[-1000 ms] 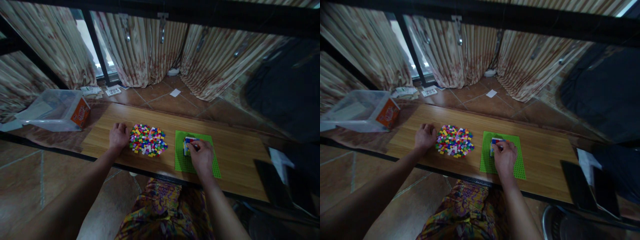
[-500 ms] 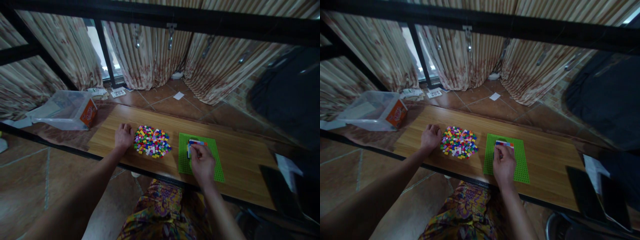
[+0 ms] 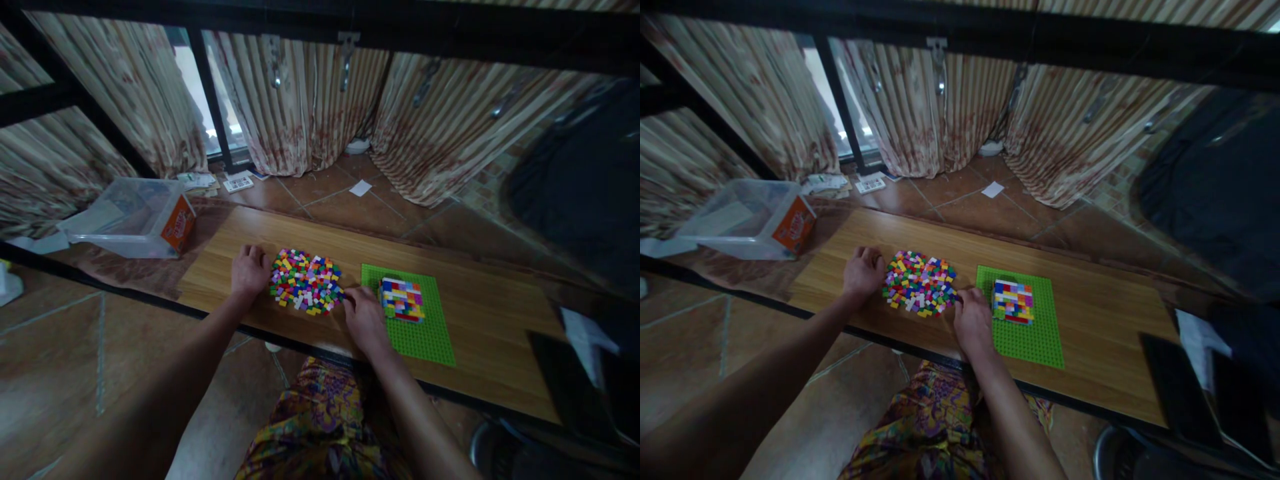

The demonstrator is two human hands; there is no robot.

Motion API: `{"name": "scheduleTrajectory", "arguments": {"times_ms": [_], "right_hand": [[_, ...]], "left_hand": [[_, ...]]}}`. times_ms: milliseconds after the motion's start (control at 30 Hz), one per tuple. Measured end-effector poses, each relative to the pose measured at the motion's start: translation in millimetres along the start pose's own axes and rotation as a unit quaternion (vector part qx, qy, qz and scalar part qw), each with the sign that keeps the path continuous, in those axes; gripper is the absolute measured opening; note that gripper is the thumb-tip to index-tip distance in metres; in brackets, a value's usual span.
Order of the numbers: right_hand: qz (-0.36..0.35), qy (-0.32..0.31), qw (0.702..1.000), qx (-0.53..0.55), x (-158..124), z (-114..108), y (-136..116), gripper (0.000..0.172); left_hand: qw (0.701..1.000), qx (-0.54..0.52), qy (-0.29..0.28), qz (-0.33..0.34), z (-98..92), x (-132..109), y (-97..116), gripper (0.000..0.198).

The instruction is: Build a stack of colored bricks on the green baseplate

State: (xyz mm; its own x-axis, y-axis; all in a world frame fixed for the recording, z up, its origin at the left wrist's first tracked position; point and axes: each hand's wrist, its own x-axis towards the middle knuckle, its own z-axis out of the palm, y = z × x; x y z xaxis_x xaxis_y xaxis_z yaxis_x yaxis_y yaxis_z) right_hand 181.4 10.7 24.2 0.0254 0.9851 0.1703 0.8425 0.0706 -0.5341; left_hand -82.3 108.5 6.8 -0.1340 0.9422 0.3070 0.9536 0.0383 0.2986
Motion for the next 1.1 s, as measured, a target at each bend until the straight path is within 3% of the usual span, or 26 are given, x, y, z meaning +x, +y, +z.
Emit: {"name": "scheduleTrajectory", "arguments": {"times_ms": [500, 633, 800, 900, 1100], "right_hand": [[-0.014, 0.031, 0.998, 0.061, -8.2, -2.4, 1.6, 0.015], [0.058, 0.053, 0.984, 0.16, -20.5, -8.4, 1.5, 0.016], [0.155, 0.052, 0.932, 0.325, -41.3, -17.4, 9.7, 0.02], [0.18, 0.06, 0.922, 0.338, -52.9, -25.2, 16.9, 0.022], [0.188, 0.104, 0.93, 0.298, -71.3, -40.9, 42.7, 0.029]], "left_hand": [[1.0, -0.003, -0.003, 0.001, 0.4, 0.5, -1.3, 0.028], [1.0, -0.004, -0.006, 0.004, 0.6, 1.1, -2.3, 0.028], [1.0, 0.0, -0.006, 0.002, 0.3, 1.0, -3.1, 0.029], [1.0, 0.001, -0.006, 0.001, 0.2, 1.2, -3.7, 0.03], [1.0, 0.002, -0.002, 0.007, -0.8, 1.8, -3.4, 0.029]]}}
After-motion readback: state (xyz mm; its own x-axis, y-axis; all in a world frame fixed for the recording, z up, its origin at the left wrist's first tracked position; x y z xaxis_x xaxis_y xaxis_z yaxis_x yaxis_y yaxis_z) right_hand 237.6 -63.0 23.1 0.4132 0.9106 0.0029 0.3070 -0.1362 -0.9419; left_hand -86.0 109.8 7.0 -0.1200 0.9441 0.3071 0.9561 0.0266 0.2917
